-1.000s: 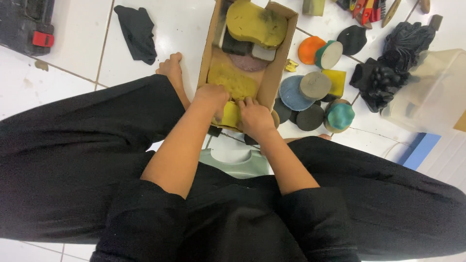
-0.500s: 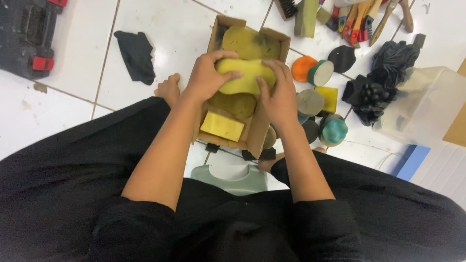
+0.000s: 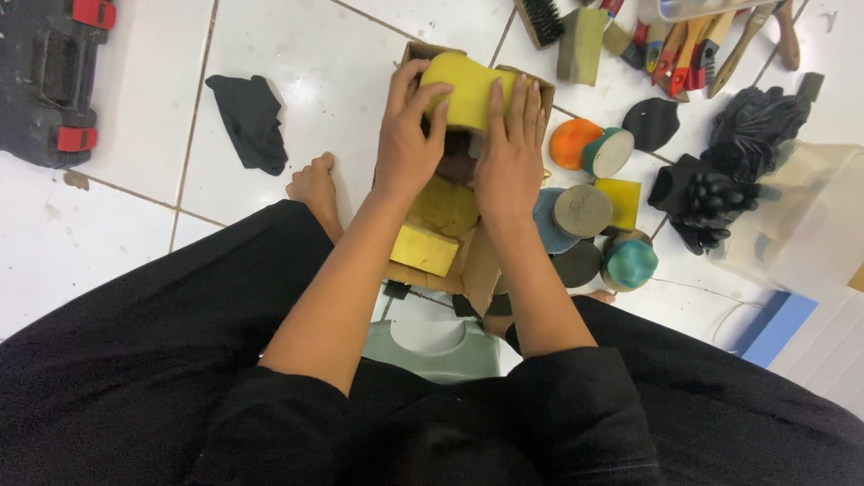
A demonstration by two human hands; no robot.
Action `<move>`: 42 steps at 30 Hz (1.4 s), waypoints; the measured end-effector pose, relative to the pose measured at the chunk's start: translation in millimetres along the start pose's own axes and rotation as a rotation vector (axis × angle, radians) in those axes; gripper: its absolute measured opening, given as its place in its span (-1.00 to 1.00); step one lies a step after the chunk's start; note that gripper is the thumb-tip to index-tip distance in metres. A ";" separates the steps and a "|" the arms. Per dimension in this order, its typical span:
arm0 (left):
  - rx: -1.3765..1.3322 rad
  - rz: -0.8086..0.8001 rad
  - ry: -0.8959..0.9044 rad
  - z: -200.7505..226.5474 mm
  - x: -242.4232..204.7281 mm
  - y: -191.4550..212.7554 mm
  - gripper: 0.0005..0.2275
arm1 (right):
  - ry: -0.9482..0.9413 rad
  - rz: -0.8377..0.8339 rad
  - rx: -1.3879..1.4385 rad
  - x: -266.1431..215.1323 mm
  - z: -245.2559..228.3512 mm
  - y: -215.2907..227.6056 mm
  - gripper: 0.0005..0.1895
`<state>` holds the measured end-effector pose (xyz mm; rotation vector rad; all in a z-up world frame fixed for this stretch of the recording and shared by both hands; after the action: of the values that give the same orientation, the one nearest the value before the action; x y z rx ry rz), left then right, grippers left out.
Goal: The person sits on a tiled floor and organizes various sanding supplies into a cardboard box. They pick up different sanding pads, sponges, and brushes from the floor and place them into the box, arranging them to fit.
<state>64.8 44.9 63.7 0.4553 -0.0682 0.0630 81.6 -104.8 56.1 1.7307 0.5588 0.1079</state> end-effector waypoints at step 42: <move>0.284 -0.386 0.589 11.4 -80.1 -5.7 -0.65 | 0.189 -0.235 -0.108 -93.0 -36.9 -67.6 -0.30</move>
<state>-15.2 31.2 65.0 0.7100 0.6138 -0.1762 -34.4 -102.0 22.5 1.5474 0.8758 0.1327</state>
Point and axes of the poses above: each hand's wrist, its own x-axis towards the middle knuckle, its own y-axis out of the back of the hand, z = x × y, the point moved 1 cm from there along x, towards the middle knuckle, and after that the axes turned 14 degrees about -z, right-handed, at the moved point
